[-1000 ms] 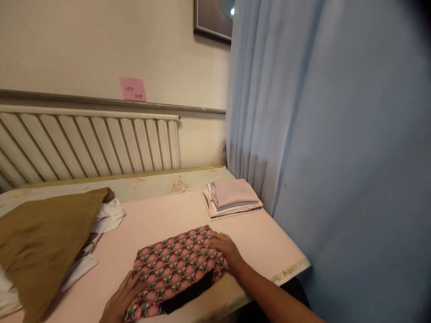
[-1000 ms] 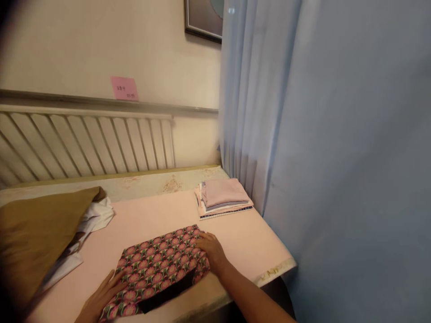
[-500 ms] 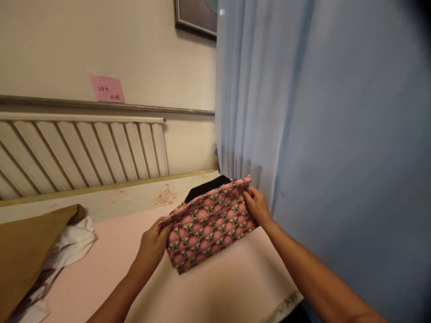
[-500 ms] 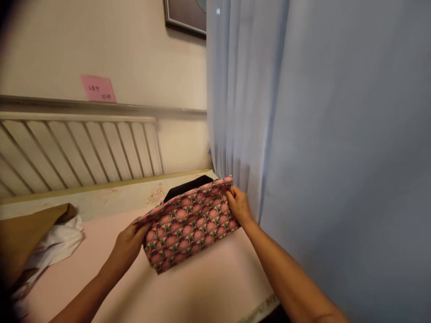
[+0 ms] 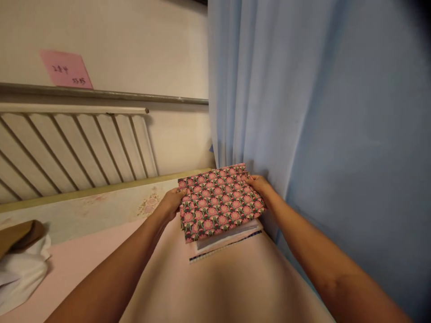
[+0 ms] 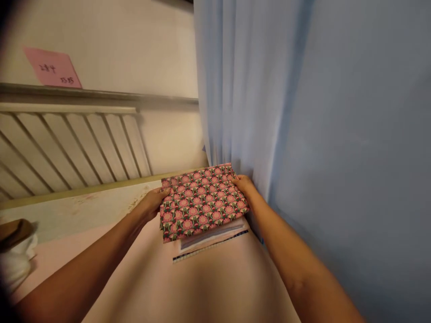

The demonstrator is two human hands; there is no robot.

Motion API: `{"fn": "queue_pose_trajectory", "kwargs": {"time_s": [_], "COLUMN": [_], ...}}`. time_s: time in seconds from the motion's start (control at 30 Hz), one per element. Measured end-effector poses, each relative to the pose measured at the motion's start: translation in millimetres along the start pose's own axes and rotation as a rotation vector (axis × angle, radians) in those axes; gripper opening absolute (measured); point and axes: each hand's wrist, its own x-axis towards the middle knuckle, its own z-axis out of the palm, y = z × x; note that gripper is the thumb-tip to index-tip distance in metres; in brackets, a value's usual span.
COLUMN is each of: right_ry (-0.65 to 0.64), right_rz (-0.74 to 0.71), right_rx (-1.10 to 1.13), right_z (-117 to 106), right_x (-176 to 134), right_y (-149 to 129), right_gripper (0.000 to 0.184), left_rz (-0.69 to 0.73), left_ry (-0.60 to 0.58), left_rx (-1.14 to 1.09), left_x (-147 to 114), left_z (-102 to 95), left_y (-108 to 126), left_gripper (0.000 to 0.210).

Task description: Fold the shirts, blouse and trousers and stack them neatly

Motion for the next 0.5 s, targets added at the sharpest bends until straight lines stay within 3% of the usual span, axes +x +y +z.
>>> {"fn": "queue_pose_trajectory", "kwargs": {"time_s": [0.13,0.27,0.37,0.5], "right_ry": [-0.060,-0.113,-0.139,-0.076], "right_rz": [0.126,0.187,0.187,0.133], "right_rx": [-0.054,-0.117,-0.165,-0.266], "right_z": [22,32,30,25], "right_x": [12,2,-1,6], "right_y": [39,68,73,62], "right_gripper": [0.034,0.032,0.022,0.010], "left_rz": [-0.148,-0.252,-0.267,-0.212], "left_ry": [-0.014,-0.030,-0.062,-0.029], "left_rx": [-0.010,0.003,0.023,0.069], "left_x": [29,27,21,20], "left_z": [18.3,17.1,9.0,6.5], "left_y": [-37,-70,-78,-79], "left_gripper": [0.044,0.045,0.043,0.038]}}
